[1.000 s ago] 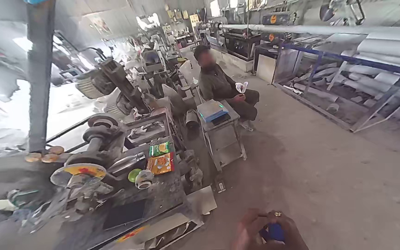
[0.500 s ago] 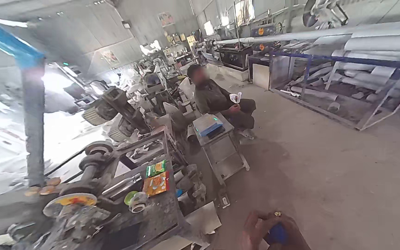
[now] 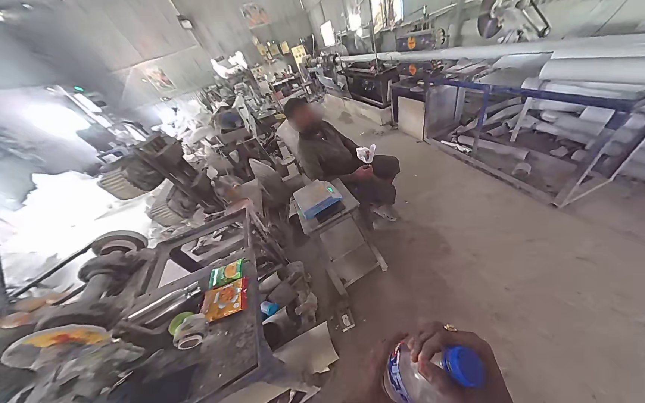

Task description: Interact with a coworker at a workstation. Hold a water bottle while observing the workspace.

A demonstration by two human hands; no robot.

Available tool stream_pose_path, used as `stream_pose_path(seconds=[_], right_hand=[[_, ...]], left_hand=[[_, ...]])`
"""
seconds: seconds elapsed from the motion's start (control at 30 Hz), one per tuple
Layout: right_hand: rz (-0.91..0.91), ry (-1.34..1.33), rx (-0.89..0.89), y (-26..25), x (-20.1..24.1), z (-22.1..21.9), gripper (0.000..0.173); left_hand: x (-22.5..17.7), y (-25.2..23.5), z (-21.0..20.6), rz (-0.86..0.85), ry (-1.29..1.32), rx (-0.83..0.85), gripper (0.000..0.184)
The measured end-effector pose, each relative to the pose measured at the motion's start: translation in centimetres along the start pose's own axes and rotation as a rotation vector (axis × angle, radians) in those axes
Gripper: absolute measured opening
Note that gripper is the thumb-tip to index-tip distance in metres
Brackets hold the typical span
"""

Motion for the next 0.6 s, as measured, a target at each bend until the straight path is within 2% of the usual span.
stream_pose_path(seconds=[0.1,0.13,0.17,0.23,0.27,0.3,0.37,0.43,0.6], right_hand=[[-0.051,-0.002,0.018,0.0,-0.7,1.0,0.01],[-0.068,0.013,0.036,0.1,-1.0,1.4,0.016],[-0.094,0.042,0.052,0.2,-1.1,1.8,0.032],[-0.134,0.114,0.133,0.3,-1.1,2.7,0.082],[-0.12,0.15,0.176,0.2,-1.0,3.3,0.099],[-0.077,0.206,0.213,0.0,-0.7,4.3,0.107],[0.038,0.374,0.258,-0.7,0.8,6.5,0.099],[0.153,0.554,0.275,-1.5,3.0,8.2,0.08],[0.386,0.854,0.399,-2.0,6.4,7.7,0.059]], left_hand=[[0.4,0.1,-0.7,0.06,0.002,-0.034,0.096],[0.3,0.1,-0.9,0.074,-0.002,-0.039,0.096],[0.4,0.1,-1.1,0.086,-0.003,-0.04,0.097],[0.3,-0.1,-1.4,0.09,0.009,-0.027,0.097],[0.2,-0.2,-1.5,0.095,0.013,-0.022,0.098],[0.2,-0.4,-1.6,0.101,0.01,-0.016,0.098],[0.2,-0.8,-1.8,0.116,-0.006,-0.007,0.098],[0.1,-0.9,-2.1,0.119,-0.011,0.002,0.099],[-0.9,-2.0,-2.9,0.021,-0.169,0.067,0.098]])
Point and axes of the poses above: each hand's wrist, its own y-axis away from the middle knuckle, its own z-axis out of the back of the hand, x = y × z, the point moved 10 cm from there along -y, towards the middle knuckle, and after that the axes turned 9 degrees about -x, right-handed, at the moved point
